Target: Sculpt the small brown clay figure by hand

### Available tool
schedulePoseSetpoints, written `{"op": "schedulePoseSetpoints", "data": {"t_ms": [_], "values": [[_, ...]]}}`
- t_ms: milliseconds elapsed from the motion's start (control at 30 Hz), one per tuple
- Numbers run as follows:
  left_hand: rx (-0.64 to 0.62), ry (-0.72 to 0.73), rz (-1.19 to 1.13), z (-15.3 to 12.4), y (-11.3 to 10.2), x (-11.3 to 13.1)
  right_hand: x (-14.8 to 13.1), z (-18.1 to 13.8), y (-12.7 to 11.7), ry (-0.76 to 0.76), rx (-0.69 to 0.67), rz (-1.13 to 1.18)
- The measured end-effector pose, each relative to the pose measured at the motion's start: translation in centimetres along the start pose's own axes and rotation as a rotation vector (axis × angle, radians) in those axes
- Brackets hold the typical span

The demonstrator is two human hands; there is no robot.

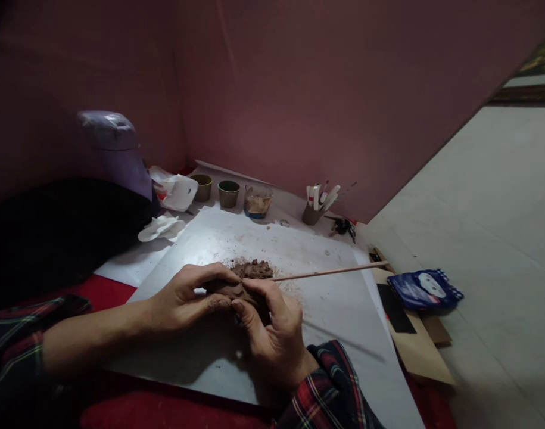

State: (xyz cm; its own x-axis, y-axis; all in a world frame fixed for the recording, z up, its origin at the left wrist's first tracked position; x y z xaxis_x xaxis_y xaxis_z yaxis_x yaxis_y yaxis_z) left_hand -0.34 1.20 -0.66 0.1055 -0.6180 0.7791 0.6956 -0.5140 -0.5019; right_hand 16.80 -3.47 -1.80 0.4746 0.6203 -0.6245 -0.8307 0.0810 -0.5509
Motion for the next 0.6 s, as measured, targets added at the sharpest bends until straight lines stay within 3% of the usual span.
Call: {"op": "schedulePoseSetpoints", "data": {"t_ms": [600], "values": [[-0.025,0.001,-0.010,0.17,0.09,-0.06,-0.02,0.19,-0.11,0.002,-0.004,0.001]]}}
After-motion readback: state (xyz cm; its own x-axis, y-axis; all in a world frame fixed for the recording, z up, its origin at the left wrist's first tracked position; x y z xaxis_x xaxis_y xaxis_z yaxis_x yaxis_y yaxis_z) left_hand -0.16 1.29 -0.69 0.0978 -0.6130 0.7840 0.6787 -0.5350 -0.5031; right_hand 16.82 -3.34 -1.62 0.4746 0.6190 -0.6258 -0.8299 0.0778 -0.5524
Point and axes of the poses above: each hand's wrist, its own z-axis towards the middle knuckle, its own y-axis out of the palm, x = y × z, the point moved 2 cm from there along z, towards the middle knuckle, and after that the axes turned 11 degrees about -x, right-handed, at the moved point
